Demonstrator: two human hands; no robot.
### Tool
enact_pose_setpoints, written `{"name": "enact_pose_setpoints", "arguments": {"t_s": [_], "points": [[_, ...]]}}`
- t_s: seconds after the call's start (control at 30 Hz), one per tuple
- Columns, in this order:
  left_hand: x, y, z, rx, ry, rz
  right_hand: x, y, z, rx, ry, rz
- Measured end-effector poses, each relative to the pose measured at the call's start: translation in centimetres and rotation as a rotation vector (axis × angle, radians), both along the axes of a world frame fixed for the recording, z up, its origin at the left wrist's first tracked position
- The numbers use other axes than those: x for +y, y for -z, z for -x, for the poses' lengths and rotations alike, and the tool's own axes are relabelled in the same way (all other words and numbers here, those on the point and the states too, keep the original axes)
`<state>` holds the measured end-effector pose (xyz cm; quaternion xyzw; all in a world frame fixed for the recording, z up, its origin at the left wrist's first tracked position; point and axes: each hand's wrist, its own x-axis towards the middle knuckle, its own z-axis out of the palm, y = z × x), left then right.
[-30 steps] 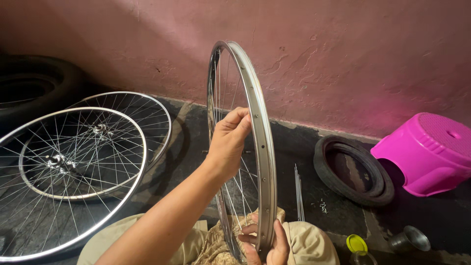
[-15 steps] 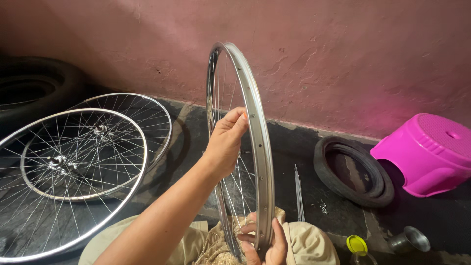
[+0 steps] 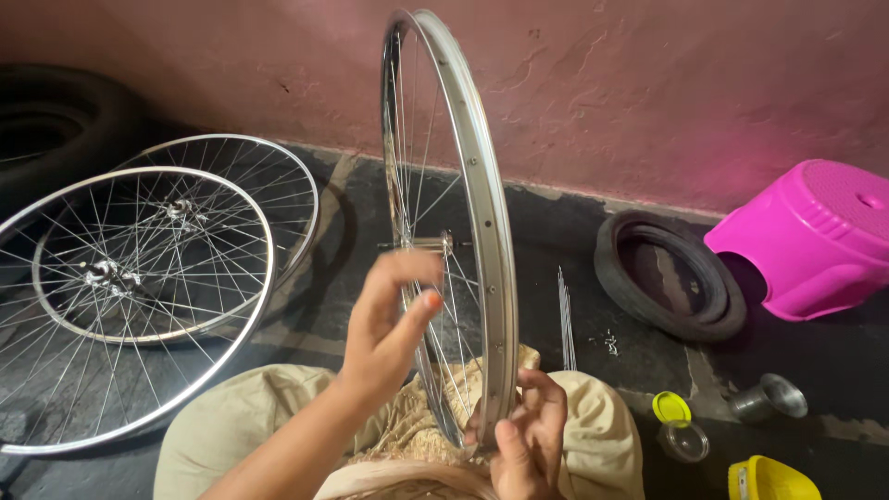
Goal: The person laces a bicycle wheel by inserting spokes through the rim and hub, then secures them with nipples. The person repeats this process for multiple spokes around the wheel.
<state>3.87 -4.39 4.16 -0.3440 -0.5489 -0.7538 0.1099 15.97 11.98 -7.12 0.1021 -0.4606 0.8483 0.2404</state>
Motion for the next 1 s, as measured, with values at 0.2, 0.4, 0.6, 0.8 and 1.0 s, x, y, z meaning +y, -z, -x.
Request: {"name": "enact_pose_setpoints", "arguments": {"t_s": [0.2,0.4,0.6,0.8,1.0], "points": [[-0.9,2.2,-1.1,0.203,0.169,0.284,-0.2,0.3,0.4,0.006,0.021,-0.065],[0.5,2.9,-0.5,0.345,0.237,0.379,0.7,0.0,0.2,-0.201,-0.077,0.041],[1.7,4.2,1.1,0.347,0.333,0.405,1.0,-0.3,0.5,-0.142,-0.120,0.001],[1.8,5.0,1.9,0.410,0.382,0.498,1.3,0.3,0.8,-0.143,-0.158,0.015],[1.5,3.6,0.3,0.458,0.112,0.598,0.1,0.6,1.3,-0.112,0.050,-0.039]]}}
